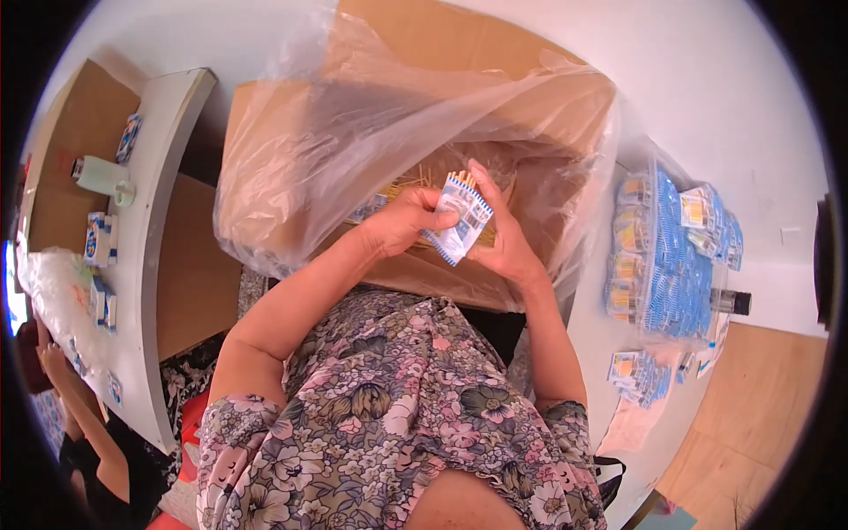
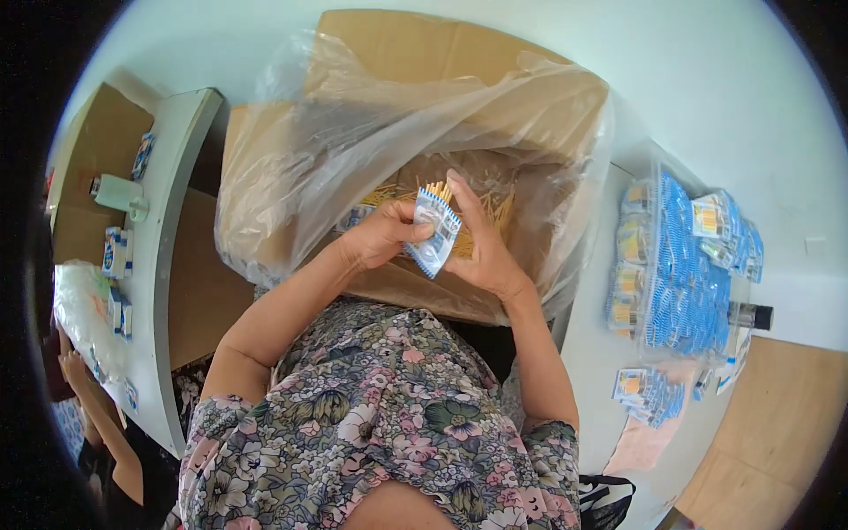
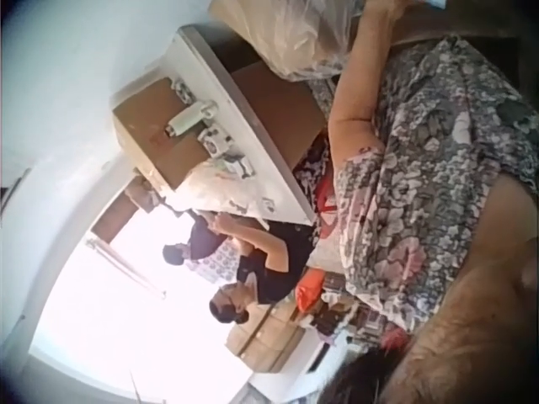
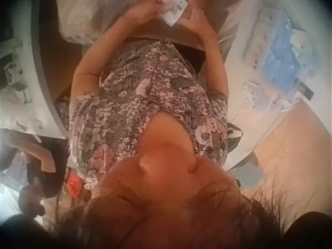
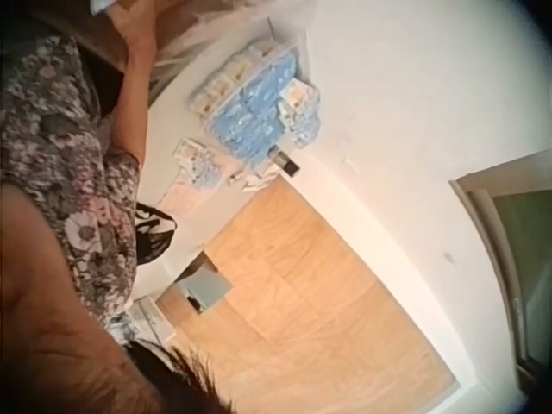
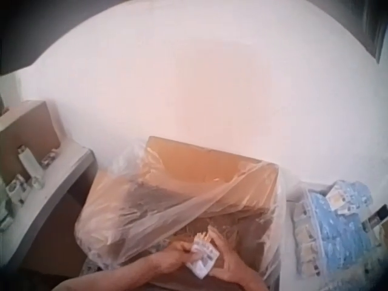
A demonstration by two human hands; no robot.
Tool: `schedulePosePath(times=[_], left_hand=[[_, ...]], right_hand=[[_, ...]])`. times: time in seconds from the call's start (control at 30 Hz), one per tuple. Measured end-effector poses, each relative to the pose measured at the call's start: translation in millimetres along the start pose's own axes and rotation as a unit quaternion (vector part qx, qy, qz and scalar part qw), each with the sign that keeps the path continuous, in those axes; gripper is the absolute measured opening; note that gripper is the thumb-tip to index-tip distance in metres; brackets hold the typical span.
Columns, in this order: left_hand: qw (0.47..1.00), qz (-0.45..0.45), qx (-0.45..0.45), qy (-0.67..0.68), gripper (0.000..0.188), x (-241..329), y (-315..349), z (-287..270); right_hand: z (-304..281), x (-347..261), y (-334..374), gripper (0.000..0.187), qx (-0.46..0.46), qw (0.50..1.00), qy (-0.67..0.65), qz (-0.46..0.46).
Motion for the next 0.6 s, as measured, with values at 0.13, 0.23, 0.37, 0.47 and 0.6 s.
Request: schedulePosePath(times=[0.13,0.23,0.37,0.47,0.6], left_hand=[[0.999,-0.014,-0.007,0.028,0.025,-1.6,3.2,11.1],[1.000,0.001,-0.013,0.025,0.025,-0.8,4.0,13.7],[1.000,0.001,-0.002,0.020,0.022,-2.1,7.6,13.2],[1.000,-0.023,0.000,0.001,0.025,-8.3,6.8,14.3],[1.000,-0.020,0.009,0.012,0.025,-10.3,7.3,14.6]], right_hand=[[3.5,-9.2,-14.3,0.079,0.027,0.992,0.126,-0.004],[10.0,6.3,-13.4,0.076,0.007,0.994,0.104,0.017],[2.4,-8.5,-11.0,0.073,0.003,0.991,0.136,0.016],[2.2,-11.7,-6.3,0.073,0.002,0.989,0.146,-0.022],[6.6,-6.8,-2.8,0.074,-0.024,0.992,0.056,0.108]])
Point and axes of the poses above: each hand's wrist, its own y-axis away from the middle knuckle, its own z-axis out of the palm, x = y × z, the point moved 8 cm from there along -y, towards the middle knuckle, and after that the axes turned 15 degrees about y, right-handed, at the moved point
